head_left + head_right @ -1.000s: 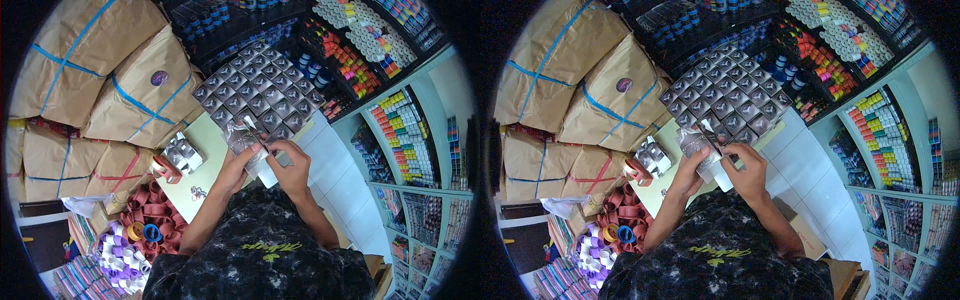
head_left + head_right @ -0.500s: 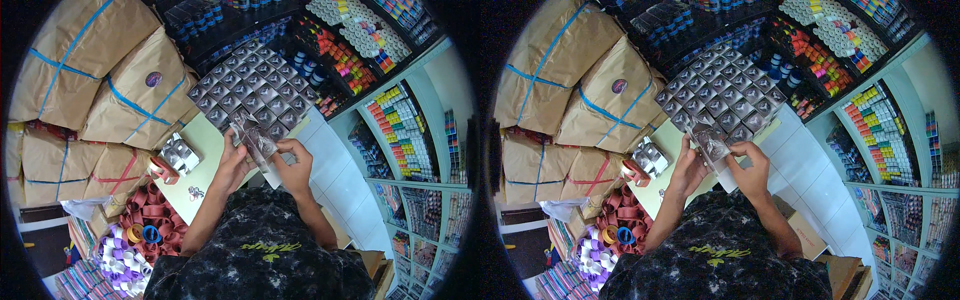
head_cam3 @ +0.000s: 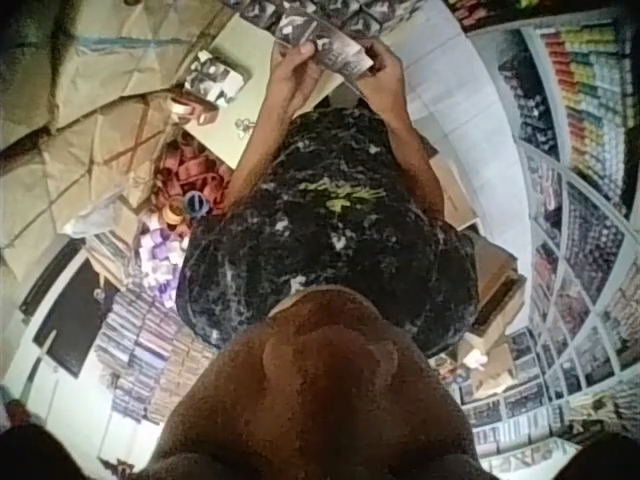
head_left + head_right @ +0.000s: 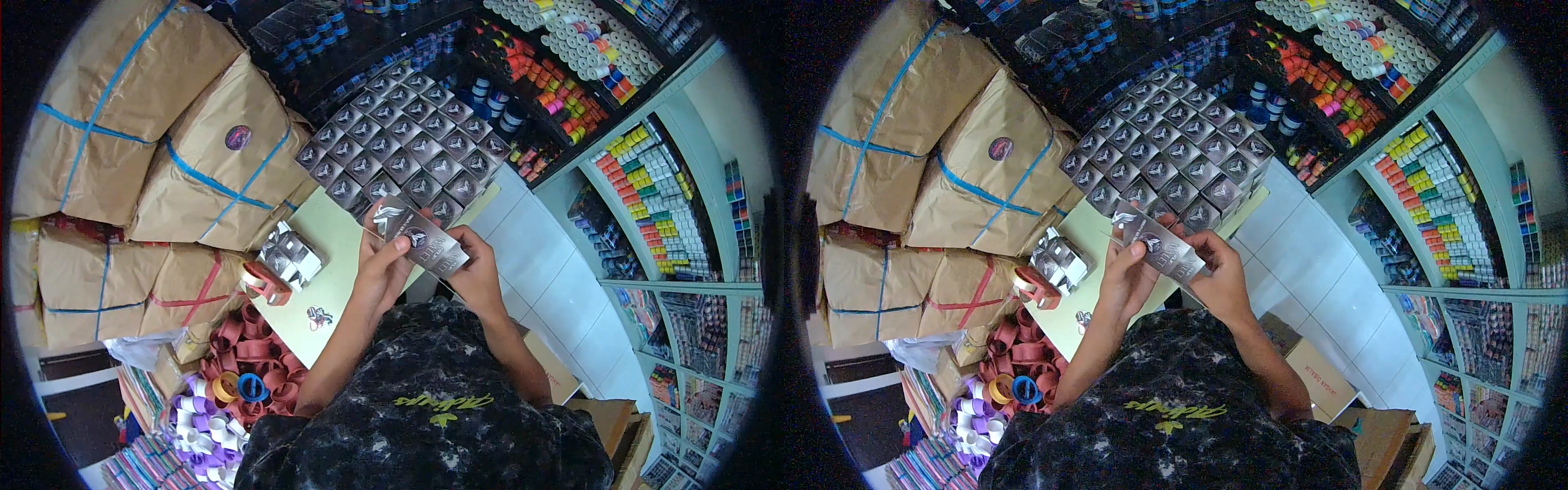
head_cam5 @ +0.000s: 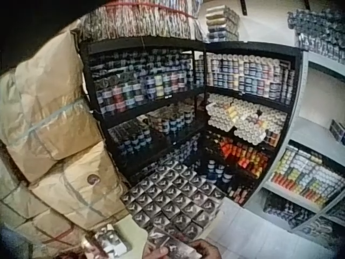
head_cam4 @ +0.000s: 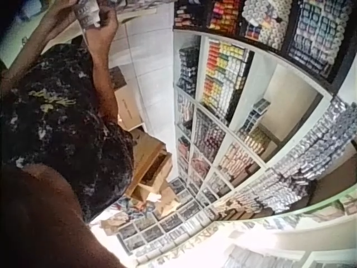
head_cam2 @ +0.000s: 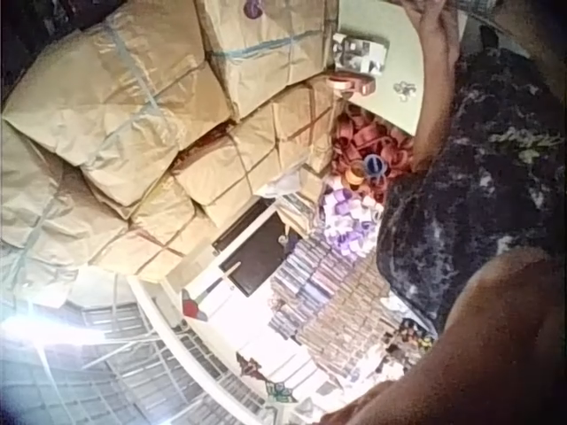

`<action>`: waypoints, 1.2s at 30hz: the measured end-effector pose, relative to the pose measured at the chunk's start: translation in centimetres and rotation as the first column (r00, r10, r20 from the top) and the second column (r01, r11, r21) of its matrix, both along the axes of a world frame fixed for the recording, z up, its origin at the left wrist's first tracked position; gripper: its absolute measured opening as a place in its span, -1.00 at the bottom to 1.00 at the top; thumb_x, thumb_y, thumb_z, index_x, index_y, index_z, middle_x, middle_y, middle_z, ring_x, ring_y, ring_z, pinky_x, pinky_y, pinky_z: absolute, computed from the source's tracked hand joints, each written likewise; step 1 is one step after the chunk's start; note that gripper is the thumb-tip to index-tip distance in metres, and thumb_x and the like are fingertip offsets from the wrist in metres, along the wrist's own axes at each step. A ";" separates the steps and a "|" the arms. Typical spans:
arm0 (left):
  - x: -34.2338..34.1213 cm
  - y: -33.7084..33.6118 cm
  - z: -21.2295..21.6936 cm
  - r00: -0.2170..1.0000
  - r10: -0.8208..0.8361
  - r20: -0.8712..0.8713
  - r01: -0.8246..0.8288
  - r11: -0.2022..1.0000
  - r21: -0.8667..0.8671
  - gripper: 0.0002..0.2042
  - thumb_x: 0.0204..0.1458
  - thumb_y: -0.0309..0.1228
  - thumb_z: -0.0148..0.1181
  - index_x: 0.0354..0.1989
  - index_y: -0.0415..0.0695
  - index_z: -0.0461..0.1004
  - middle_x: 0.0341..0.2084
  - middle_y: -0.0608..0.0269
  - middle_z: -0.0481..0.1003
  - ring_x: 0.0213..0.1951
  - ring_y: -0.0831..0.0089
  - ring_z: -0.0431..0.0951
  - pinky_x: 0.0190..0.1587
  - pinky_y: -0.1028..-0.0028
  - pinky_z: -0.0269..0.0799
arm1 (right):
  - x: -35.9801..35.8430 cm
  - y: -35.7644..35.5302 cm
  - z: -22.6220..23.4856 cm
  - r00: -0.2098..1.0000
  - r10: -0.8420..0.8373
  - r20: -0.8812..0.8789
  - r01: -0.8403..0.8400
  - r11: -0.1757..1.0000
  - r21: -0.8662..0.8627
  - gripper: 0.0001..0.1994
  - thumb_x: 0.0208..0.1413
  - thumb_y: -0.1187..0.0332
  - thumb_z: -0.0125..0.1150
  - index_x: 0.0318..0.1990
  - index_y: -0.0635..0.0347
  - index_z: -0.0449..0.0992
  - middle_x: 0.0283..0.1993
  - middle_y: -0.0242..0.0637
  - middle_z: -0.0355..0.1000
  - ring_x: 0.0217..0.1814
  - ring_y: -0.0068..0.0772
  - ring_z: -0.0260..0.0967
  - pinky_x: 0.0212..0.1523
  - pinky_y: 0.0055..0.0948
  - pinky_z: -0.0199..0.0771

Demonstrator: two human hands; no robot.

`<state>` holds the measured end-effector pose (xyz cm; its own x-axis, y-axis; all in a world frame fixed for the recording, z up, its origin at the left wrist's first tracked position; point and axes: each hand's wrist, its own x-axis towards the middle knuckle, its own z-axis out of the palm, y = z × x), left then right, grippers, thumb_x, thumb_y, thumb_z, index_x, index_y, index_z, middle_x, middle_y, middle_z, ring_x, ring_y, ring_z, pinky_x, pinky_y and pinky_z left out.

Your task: Folding and assembling small cardboard boxes for toy packaging in a stockroom.

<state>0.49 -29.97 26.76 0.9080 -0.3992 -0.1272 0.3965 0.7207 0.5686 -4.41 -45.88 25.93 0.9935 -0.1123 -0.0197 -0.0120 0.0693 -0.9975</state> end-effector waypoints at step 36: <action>1.4 0.2 -0.8 0.983 -0.038 0.178 -0.008 0.968 0.250 -0.20 -0.05 -0.53 0.43 0.34 0.01 0.06 0.22 -0.16 0.36 0.24 -0.05 0.43 0.28 0.01 0.41 | -0.7 -1.3 -1.5 0.990 0.136 -0.037 -0.102 0.869 0.484 -0.66 0.27 0.38 0.28 0.10 0.44 0.53 -0.08 -0.27 0.58 -0.09 -0.57 0.49 0.01 -0.52 0.50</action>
